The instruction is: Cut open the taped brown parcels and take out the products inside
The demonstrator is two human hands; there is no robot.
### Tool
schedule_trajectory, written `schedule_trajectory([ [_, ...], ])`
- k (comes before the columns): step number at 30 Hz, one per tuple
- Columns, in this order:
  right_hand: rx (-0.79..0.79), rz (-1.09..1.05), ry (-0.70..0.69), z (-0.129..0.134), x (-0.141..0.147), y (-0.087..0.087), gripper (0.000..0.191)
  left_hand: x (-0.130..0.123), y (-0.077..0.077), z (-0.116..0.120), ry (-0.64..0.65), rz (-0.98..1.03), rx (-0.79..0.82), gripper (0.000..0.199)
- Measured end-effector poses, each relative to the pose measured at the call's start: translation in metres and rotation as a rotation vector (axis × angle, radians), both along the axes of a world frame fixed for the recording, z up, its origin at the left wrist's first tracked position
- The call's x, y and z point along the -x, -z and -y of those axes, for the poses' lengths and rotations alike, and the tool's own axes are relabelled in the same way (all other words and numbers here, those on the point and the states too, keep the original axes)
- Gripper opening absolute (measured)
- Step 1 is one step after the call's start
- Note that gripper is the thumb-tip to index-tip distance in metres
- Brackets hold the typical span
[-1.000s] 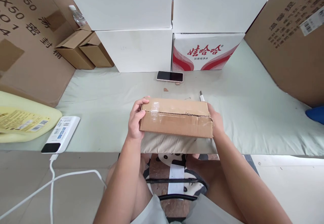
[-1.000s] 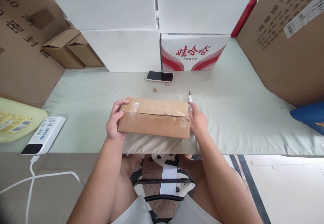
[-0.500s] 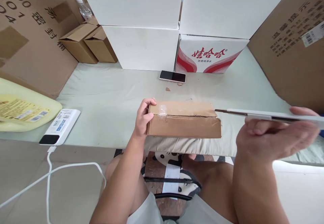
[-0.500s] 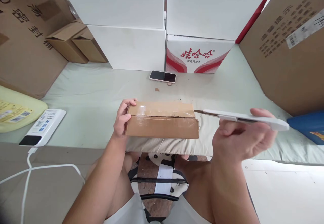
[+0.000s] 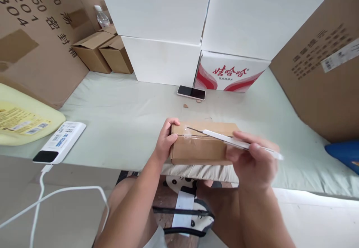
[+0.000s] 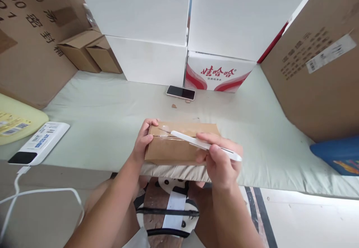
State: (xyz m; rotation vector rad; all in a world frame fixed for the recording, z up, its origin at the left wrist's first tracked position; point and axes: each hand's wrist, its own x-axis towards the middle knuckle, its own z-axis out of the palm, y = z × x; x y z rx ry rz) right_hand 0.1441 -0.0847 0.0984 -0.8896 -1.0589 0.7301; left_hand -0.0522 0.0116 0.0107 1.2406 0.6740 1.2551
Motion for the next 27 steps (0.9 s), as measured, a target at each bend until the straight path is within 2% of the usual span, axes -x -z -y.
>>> schedule_trajectory([
  [5, 0.063, 0.008, -0.014, -0.003, -0.008, 0.003, 0.028, 0.003, 0.003, 0.004, 0.021, -0.012, 0.014, 0.038],
  [10, 0.159, 0.097, 0.034, -0.001, -0.004, 0.007, 0.023, 0.004, 0.006, 0.005, 0.01, -0.036, -0.006, 0.036],
  [16, 0.145, 0.131, -0.001, 0.002, -0.005, 0.01, 0.022, 0.004, 0.005, 0.005, 0.011, -0.072, -0.032, 0.036],
  [22, 0.127, 0.085, 0.034, 0.001, -0.005, 0.008, 0.028, 0.002, 0.006, 0.005, -0.027, -0.056, -0.042, 0.034],
  [25, 0.157, 0.069, 0.034, 0.001, -0.004, 0.009, 0.033, 0.001, 0.006, 0.004, -0.03, -0.036, -0.047, 0.035],
  [27, 0.2, 0.095, 0.082, 0.001, -0.004, 0.011, 0.034, 0.0, 0.006, 0.004, -0.023, -0.018, -0.036, 0.036],
])
